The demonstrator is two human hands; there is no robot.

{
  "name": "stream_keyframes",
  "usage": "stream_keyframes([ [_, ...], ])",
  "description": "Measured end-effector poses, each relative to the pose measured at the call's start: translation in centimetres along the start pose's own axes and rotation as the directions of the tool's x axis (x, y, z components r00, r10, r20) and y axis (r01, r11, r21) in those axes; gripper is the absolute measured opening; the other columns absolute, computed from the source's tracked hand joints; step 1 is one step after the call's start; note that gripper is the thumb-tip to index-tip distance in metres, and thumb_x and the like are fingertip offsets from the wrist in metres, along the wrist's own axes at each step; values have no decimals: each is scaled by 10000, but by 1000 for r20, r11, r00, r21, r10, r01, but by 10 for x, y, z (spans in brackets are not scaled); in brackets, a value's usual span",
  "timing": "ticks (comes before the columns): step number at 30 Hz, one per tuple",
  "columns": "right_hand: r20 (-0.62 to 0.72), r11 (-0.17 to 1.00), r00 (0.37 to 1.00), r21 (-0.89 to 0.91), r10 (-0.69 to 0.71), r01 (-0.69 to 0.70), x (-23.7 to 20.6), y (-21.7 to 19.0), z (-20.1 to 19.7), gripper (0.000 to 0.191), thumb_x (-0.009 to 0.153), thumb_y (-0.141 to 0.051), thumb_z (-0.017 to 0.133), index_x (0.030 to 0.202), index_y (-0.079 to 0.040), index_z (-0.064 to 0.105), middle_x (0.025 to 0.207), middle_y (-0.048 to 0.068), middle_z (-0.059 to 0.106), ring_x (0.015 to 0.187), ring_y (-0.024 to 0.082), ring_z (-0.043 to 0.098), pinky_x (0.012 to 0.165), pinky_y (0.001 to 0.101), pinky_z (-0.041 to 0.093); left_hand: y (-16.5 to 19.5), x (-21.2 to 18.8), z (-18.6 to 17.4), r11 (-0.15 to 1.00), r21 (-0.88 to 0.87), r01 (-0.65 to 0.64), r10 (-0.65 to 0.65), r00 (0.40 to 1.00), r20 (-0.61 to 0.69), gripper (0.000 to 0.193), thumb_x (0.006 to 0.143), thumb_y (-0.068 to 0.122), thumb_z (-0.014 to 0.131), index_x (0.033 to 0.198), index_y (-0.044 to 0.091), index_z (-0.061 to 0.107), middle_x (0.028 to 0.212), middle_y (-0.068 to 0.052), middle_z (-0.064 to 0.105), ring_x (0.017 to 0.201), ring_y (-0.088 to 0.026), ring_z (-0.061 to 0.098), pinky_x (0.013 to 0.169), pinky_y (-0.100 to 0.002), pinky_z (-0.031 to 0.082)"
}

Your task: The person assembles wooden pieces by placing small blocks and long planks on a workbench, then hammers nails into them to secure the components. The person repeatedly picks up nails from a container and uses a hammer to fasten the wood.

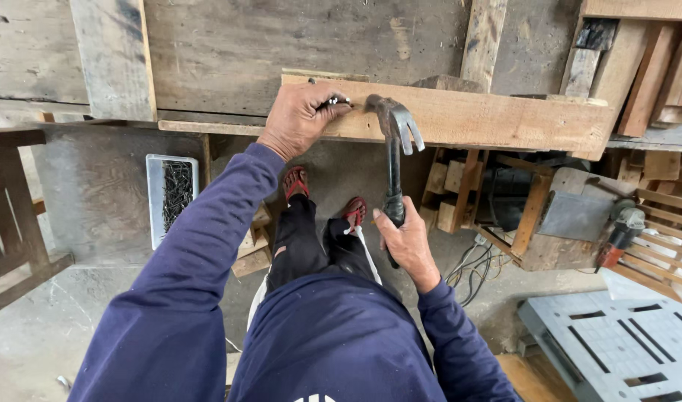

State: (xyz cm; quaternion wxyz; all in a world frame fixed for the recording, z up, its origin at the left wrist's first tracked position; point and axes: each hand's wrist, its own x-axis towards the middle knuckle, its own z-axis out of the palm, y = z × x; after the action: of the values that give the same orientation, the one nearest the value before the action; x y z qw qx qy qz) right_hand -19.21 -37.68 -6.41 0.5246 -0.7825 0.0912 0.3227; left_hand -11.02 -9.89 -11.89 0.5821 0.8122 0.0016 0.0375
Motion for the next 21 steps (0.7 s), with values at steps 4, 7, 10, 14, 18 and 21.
stream_keyframes([
  [4, 33, 1000, 999, 10, -6, 5, 2, 4, -3, 211, 966, -169, 704, 946, -57, 526, 658, -28, 519, 488, 58, 525, 446, 256, 440, 0, -1, 0, 996, 14, -83, 83, 996, -24, 184, 941, 203, 804, 1056, 67, 759, 916, -89, 756, 764, -190, 704, 688, -318, 551],
  [7, -47, 1000, 999, 13, 10, -10, -8, 9, -3, 187, 951, -152, 714, 941, -44, 562, 643, -15, 540, 469, 68, 508, 426, 262, 419, 5, -3, -1, 996, 48, -78, 78, 997, -10, 171, 932, 201, 810, 1034, 68, 780, 874, -89, 753, 723, -218, 697, 659, -334, 534],
  [10, -66, 991, 997, 129, -36, 44, -22, 16, -2, 167, 946, -157, 697, 959, -44, 575, 659, -24, 546, 470, 63, 512, 421, 256, 429, 8, -5, -3, 991, 35, -131, 131, 991, 2, 172, 936, 194, 810, 1043, 67, 765, 914, -80, 759, 762, -226, 706, 684, -333, 549],
  [14, -81, 995, 995, 80, -60, 66, -30, 23, 1, 186, 977, -184, 687, 952, -43, 569, 665, -18, 553, 488, 60, 525, 436, 245, 442, 7, -7, -5, 986, 56, -158, 157, 987, 17, 156, 922, 185, 812, 1048, 101, 776, 923, -68, 766, 780, -235, 700, 707, -346, 552],
  [18, -100, 998, 995, 58, 21, -16, -33, 23, -1, 186, 978, -182, 689, 969, -30, 581, 647, 9, 541, 471, 78, 511, 426, 253, 431, 4, -9, -4, 973, 106, -207, 203, 978, 46, 170, 904, 200, 810, 1055, 125, 788, 944, -60, 769, 807, -252, 696, 722, -359, 549],
  [21, -70, 989, 991, 85, -113, 118, -46, 17, -5, 222, 1000, -227, 662, 1030, -20, 587, 701, 11, 580, 515, 82, 544, 459, 245, 461, 2, -10, -3, 967, 138, -214, 207, 977, 59, 139, 903, 229, 816, 1016, 151, 795, 954, -35, 777, 809, -242, 704, 718, -356, 555],
])
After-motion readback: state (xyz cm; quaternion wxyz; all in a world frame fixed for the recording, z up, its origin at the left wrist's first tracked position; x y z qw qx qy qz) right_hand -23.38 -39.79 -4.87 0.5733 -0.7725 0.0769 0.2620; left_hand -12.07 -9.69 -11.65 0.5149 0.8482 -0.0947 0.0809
